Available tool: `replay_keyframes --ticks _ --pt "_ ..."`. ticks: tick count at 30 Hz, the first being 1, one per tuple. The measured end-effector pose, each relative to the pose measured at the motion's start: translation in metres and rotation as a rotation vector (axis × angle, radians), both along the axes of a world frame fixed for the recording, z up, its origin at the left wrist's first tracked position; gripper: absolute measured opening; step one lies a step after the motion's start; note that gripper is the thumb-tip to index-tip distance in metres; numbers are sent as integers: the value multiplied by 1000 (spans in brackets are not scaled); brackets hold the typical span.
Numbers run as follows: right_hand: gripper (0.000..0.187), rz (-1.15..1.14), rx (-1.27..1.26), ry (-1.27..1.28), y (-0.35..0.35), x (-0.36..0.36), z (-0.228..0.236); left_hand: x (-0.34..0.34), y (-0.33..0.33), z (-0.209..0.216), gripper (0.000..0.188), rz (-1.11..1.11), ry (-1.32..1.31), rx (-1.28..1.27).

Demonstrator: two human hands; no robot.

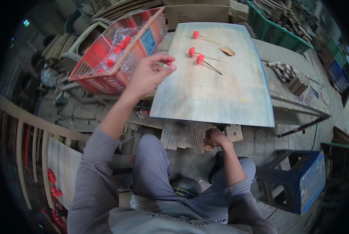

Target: The person is assembling small red mallet-like parts by joining a rod to a red ball and applying a small wrapping or adhesive.

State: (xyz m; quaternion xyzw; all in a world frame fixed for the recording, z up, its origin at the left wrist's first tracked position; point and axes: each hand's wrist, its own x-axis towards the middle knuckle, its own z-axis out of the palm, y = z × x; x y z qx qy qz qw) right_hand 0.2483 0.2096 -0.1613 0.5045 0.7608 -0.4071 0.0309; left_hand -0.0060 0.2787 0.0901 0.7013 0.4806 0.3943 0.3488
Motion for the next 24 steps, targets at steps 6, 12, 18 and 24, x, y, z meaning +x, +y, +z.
replay_keyframes --ticks 6,12,18,24 --pt "43 129 131 -116 1 1 -25 -145 53 98 25 213 303 397" --pt "41 2 -11 -5 10 -3 -52 -264 182 49 36 146 929 -263" --pt "40 -12 -12 -38 14 -11 -51 -271 219 7 71 -56 1191 -591" --pt "40 -46 -111 -87 19 -25 -36 -275 248 -24 56 -280 1609 -342"
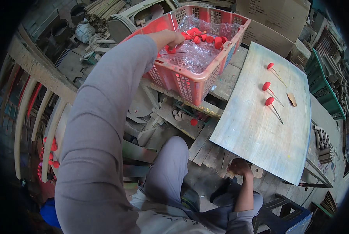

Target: The person is assembling small red mallet-like parts by joining a rod to a red ball and applying a small wrapping or adhesive.

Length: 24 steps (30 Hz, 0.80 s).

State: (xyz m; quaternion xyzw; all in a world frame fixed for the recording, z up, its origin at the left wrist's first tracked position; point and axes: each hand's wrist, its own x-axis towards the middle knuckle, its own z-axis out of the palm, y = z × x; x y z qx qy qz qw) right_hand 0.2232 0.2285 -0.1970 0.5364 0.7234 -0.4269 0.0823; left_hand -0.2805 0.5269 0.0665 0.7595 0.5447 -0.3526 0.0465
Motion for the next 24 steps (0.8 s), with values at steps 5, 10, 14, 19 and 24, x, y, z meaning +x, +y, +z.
replay_keyframes --ticks 5,10,14,19,24 --pt "40 75 100 13 8 7 -26 -20 -5 6 43 5 -89 152" --pt "37 121 217 -59 1 1 -1 -25 -49 96 27 82 -377 422" --pt "35 41 133 -29 -12 6 8 -20 -111 158 29 125 -966 581" --pt "20 13 131 178 -42 2 16 55 -214 191 34 153 -1477 686" --pt "51 -286 -257 647 -79 -15 40 187 -344 103 41 477 -2313 245"
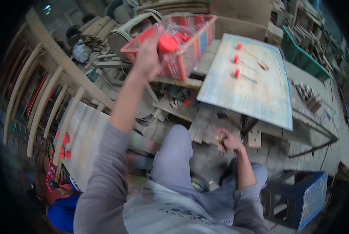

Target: The person is assembling small red mallet-like parts by joining a rod to a red ball and applying a small wrapping or adhesive.

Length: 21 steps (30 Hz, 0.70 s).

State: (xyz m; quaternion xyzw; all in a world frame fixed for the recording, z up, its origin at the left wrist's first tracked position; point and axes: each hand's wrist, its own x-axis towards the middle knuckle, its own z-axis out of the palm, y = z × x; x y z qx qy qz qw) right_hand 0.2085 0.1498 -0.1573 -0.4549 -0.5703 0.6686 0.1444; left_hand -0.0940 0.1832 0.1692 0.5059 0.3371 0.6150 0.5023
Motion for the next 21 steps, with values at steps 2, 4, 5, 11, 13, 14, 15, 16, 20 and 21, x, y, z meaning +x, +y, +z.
replay_keyframes --ticks 2,4,5,11,13,14,15,16,20,21 --pt "38 -38 -58 32 -9 -12 26 49 -53 -58 43 -35 -72 -103" --pt "39 -68 -118 148 -15 -9 36 92 -75 -117 44 -69 -124 -185" --pt "43 -27 -108 246 -22 -6 46 106 -77 -147 44 -112 -193 -246" --pt "14 -450 171 363 -54 16 53 138 -64 -270 47 -278 -218 -442" --pt "14 -726 448 354 -64 8 49 140 -66 -291 47 -371 -244 -473" --pt "12 -792 614 191 -72 6 55 139 -67 -296 48 -411 -283 -487" --pt "12 -794 601 176 -77 4 58 140 -66 -298 48 -453 -320 -493" --pt "11 -778 822 53 -80 1 59 142 -66 -299 45 -449 -262 -485" --pt "16 -688 1189 -82 -75 -16 49 150 -56 -304 45 -424 -358 -546" --pt "17 -619 1323 -111 -72 -20 46 152 -55 -305 45 -423 -362 -544"
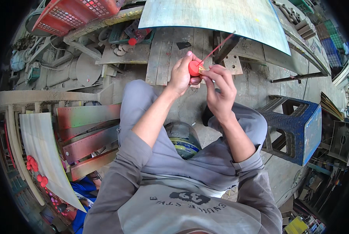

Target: The person is assembling small red mallet-like parts by joining a rod to a red ball and applying a small wrapping or adhesive.

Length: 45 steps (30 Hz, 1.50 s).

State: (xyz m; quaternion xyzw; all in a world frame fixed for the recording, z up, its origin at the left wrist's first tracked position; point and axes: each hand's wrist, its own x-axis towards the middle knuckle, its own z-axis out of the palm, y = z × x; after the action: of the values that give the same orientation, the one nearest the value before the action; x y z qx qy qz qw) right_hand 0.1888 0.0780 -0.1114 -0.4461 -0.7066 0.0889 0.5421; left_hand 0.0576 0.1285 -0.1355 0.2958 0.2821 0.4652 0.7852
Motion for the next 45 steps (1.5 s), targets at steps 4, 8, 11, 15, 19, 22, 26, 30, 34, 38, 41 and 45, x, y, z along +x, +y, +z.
replay_keyframes --ticks 4,8,11,15,19,22,26,30,34,38,41,45 --pt "20 106 16 -78 12 -7 1 0 0 1 46 144 92 21" --pt "20 205 -14 -112 13 -12 8 -7 -5 -3 46 305 278 126" --pt "19 175 6 -92 16 -15 4 -4 -7 -8 44 409 367 235" --pt "20 145 -79 -54 21 -16 6 -6 -8 -8 38 451 347 252" --pt "20 200 -76 -97 10 -21 13 -7 -5 -14 33 567 502 393" --pt "20 164 -104 -103 18 -11 10 -5 -8 -12 32 576 550 453" --pt "18 181 -77 -89 9 -19 9 -3 -10 -14 31 583 534 419" --pt "21 123 -116 -110 12 -14 10 -1 -11 -13 31 584 536 447" --pt "23 177 -104 -112 8 -17 11 -1 -12 -17 30 578 485 381" --pt "23 145 -84 -151 9 -14 7 -4 -15 -19 31 587 543 382" --pt "22 160 -82 -143 9 -13 7 -4 -17 -16 32 502 343 259" --pt "25 204 -35 -178 9 -14 6 -2 -12 -17 35 541 375 275"
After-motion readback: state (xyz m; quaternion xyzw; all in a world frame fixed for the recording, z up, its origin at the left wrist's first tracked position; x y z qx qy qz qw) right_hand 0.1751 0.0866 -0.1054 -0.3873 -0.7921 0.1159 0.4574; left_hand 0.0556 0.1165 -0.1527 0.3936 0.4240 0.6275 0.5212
